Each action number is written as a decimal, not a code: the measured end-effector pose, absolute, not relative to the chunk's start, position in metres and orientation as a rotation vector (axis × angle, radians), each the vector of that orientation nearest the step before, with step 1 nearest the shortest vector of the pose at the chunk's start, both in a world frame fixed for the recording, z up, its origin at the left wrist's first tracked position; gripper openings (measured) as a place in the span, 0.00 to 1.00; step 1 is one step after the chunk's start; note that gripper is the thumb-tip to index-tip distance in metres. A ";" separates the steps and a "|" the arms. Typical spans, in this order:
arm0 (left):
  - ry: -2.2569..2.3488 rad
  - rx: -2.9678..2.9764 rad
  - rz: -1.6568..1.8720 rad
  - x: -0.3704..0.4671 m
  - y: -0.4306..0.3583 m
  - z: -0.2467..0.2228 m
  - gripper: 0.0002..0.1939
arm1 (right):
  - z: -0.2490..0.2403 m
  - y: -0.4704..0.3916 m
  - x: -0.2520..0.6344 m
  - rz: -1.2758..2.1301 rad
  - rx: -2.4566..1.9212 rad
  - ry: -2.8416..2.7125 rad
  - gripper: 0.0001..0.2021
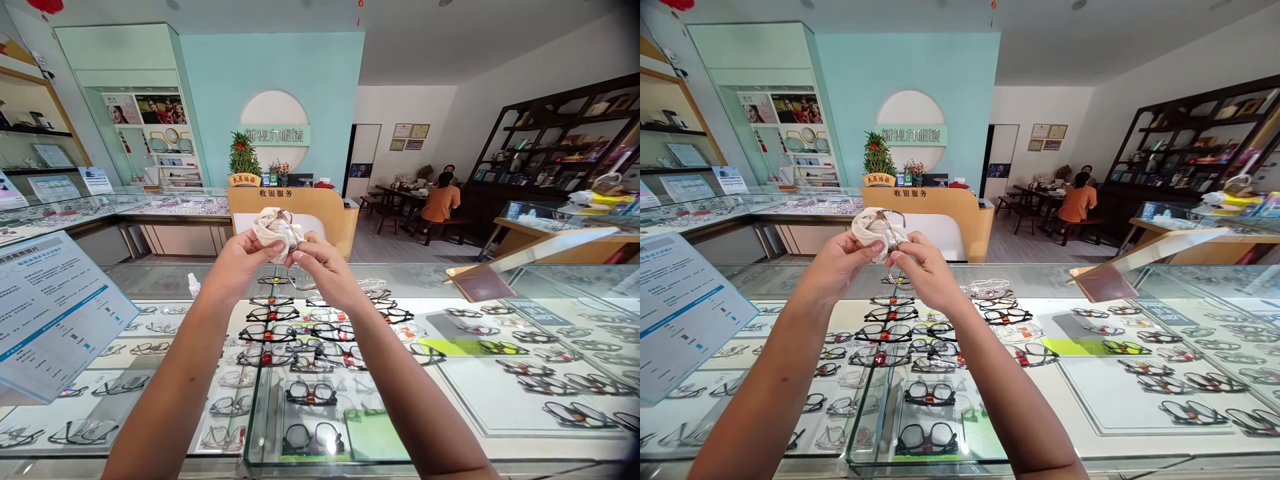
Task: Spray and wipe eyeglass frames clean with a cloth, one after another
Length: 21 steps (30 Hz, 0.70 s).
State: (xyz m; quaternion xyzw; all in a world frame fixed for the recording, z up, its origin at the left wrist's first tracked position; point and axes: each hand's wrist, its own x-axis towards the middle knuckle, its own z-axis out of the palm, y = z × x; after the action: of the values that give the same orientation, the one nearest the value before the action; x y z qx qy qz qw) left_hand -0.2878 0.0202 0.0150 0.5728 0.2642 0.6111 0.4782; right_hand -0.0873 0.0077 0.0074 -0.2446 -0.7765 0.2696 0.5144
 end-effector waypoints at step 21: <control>0.590 1.494 1.555 -0.276 0.021 0.010 0.25 | 0.012 0.007 -0.079 0.752 -0.528 -2.017 0.16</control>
State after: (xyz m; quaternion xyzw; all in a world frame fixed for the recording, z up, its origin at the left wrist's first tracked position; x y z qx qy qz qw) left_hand -0.2759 0.0209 0.0095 0.6010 0.2372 0.6255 0.4375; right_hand -0.0788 0.0073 0.0124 -0.2133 -0.8144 0.3035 0.4463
